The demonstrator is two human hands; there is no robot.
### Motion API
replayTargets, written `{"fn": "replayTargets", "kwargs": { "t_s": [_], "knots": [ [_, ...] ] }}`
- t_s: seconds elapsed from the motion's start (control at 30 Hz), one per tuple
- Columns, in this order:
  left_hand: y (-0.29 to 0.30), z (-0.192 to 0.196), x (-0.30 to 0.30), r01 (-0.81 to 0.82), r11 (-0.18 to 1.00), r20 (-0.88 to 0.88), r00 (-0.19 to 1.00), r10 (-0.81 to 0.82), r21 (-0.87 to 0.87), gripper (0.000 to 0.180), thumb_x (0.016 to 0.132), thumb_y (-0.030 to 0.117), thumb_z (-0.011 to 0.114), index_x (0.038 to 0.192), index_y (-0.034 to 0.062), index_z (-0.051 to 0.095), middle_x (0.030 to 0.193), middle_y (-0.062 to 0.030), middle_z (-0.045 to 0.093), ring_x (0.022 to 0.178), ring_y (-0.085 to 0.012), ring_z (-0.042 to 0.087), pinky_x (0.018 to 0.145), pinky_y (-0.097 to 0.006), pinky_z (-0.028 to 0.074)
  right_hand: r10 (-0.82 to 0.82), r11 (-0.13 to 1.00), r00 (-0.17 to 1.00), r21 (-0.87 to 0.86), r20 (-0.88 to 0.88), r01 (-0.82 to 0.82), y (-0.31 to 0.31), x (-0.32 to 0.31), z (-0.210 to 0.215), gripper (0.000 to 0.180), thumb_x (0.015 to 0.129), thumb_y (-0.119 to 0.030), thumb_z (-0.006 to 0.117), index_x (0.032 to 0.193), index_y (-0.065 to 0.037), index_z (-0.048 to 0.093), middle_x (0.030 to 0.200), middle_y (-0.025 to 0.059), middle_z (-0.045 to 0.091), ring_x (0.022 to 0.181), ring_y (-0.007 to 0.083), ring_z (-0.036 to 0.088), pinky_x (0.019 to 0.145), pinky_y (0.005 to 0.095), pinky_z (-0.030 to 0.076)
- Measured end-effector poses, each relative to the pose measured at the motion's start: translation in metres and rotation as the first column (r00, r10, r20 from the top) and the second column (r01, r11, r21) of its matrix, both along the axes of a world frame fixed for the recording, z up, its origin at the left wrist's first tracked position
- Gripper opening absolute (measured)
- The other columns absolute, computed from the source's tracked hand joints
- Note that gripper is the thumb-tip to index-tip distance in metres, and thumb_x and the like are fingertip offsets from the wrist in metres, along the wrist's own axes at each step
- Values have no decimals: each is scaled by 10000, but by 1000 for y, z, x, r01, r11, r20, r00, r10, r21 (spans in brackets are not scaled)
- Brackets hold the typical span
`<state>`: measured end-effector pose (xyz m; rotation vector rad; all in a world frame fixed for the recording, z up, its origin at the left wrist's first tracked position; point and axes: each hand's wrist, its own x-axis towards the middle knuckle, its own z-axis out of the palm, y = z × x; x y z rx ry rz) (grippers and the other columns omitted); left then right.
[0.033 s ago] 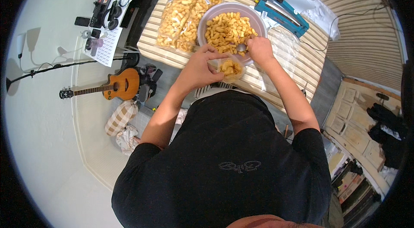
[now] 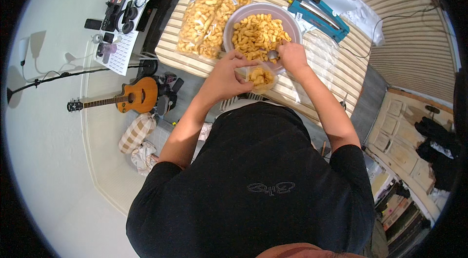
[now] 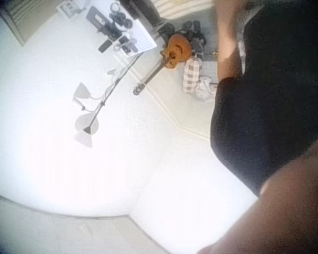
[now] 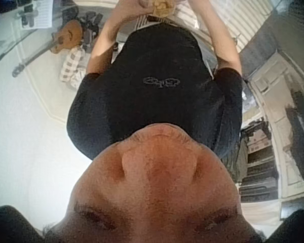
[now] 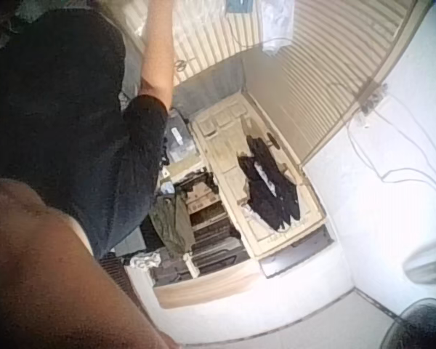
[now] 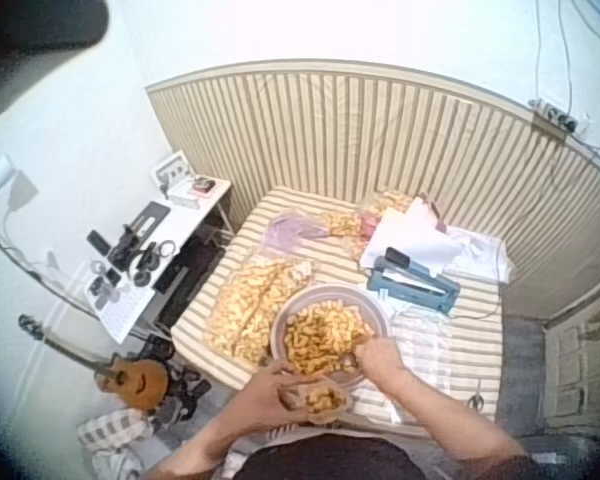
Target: The person scoops puffed snacks from a bowl into a clear plastic bag using a spoon, then seals the bag with a handheld heat sealer. The person repeats this process for multiple bags.
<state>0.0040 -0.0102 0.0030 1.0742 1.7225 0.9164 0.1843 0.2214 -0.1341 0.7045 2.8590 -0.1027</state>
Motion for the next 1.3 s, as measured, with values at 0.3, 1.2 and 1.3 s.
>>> {"fn": "replayTargets", "kwargs": {
  "t_s": [0.3, 1.2, 1.3],
  "knots": [
    [3, -1, -3, 1, 999, -12, 1000, -1, 41, 577, 809, 96, 910, 1374, 183, 837, 1332, -81, 609, 775, -105, 746, 727, -262, 648, -19, 1000, 1000, 0, -24, 19, -16, -21, -20, 112, 874, -196, 823, 911, -95, 852, 1018, 150, 812, 916, 324, 834, 775, 460, 659],
    [0, -5, -2, -4, 999, -15, 1000, 5, 55, 560, 819, 98, 915, 1372, 136, 831, 1357, -90, 611, 770, -110, 746, 714, -265, 645, -144, 971, 989, -192, 13, 144, -16, -19, -43, 298, 916, -328, 834, 1181, -193, 857, 1067, 114, 822, 1033, 334, 811, 880, 485, 650],
    [1, 0, -2, -4, 999, -8, 1000, 4, 35, 561, 818, 97, 917, 1371, 133, 831, 1348, -87, 615, 773, -109, 746, 712, -263, 643, -230, 943, 973, -241, 25, 229, -5, -12, -47, 267, 899, -279, 816, 1152, -215, 870, 1064, 119, 828, 1022, 341, 807, 889, 492, 642]
  ]
}}
